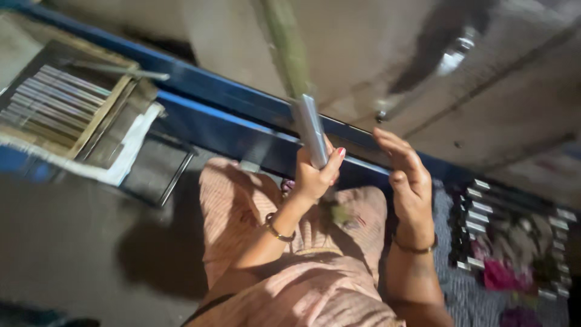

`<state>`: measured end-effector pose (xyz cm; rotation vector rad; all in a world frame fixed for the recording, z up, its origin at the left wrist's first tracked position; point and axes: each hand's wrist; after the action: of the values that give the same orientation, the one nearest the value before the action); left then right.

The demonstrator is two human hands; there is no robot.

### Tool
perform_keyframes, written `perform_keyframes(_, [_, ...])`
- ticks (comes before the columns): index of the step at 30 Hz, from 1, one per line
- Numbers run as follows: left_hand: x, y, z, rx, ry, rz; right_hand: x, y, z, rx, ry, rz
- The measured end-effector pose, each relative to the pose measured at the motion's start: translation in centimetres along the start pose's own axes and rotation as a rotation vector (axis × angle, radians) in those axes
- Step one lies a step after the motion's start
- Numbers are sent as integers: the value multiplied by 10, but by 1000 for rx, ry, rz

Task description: The person sits on the floor and cleans a long metal rod using a cloth. They wipe the rod repeatedly, inspect it, and place it into a nearby container. The person then retrieves another rod and repeats the cleaning process.

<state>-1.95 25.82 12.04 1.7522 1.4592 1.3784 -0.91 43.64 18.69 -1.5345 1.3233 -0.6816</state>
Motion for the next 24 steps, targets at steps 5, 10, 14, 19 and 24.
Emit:
perform_keyframes(5, [46,20,-29,8,-418,-533,-37,-19,-18,-122,151,-351])
perform_keyframes(10, [109,0,-32,-217,-712,-866,-112,13,-7,15,468,-720])
perform_keyframes(14, [145,-33,-22,-306,-831,-898,-166,58,9,35,611,-686])
perform_keyframes(19, [183,-77,43,-187,-967,-923,-250,113,93,76,858,-688])
perform_keyframes(24, [161,-108,85,-179,-1169,-930,-396,149,207,168,1334,-597])
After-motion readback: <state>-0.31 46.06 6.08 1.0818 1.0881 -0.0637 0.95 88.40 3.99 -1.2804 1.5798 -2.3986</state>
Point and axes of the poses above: each hand's wrist, its own z-axis away from the middle knuckle, its own x-axis out of the palm, y = z × x, and after that the axes turned 5 degrees about x, right-handed
